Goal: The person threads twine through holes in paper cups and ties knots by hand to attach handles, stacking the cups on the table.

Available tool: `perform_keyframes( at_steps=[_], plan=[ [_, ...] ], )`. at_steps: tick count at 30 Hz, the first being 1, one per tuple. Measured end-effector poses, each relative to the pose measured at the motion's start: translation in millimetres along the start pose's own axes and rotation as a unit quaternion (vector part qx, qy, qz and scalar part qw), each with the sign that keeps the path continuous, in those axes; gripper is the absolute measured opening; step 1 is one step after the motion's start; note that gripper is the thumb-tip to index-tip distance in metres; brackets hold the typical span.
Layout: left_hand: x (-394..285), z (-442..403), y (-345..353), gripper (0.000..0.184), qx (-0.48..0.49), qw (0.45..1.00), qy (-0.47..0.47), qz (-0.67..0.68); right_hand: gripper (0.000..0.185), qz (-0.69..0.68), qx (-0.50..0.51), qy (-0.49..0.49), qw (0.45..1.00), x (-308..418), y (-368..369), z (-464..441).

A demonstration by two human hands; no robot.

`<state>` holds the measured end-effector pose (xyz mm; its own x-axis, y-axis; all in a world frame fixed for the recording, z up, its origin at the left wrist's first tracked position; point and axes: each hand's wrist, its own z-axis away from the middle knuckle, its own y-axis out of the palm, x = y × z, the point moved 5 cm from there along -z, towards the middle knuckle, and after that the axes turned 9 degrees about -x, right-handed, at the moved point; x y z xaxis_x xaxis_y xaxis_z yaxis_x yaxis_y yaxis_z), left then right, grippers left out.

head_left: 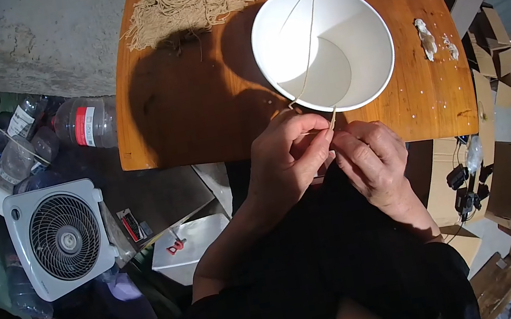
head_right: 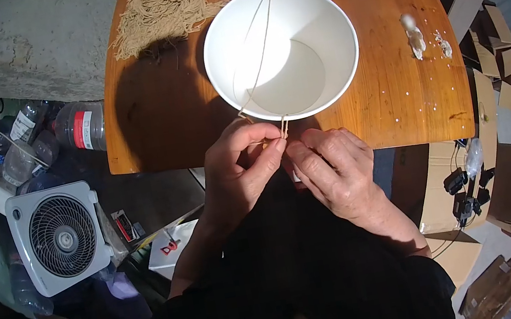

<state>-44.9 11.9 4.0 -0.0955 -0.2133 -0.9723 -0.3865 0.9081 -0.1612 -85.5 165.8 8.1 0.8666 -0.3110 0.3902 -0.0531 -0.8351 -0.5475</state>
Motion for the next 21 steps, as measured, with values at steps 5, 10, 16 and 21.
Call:
perform_keyframes(
  at_steps=[5,10,16,21],
  plan=[
    [6,3,1,0.011,-0.025,0.991,-0.102,0.084,0.029,0.013,-0.023,-0.041,0.999,3,-7,-12],
    [10,-3,-2,0.01,-0.011,0.968,-0.201,0.152,0.031,0.019,-0.013,-0.069,0.997,6,-5,-13],
    [15,0,5,0.006,0.03,0.922,-0.296,0.248,0.032,0.015,-0.011,-0.068,0.998,4,0,-7],
    [12,-3,3,0.014,0.035,0.948,-0.251,0.195,0.033,0.005,-0.008,-0.067,0.998,3,3,-5]
  ],
)
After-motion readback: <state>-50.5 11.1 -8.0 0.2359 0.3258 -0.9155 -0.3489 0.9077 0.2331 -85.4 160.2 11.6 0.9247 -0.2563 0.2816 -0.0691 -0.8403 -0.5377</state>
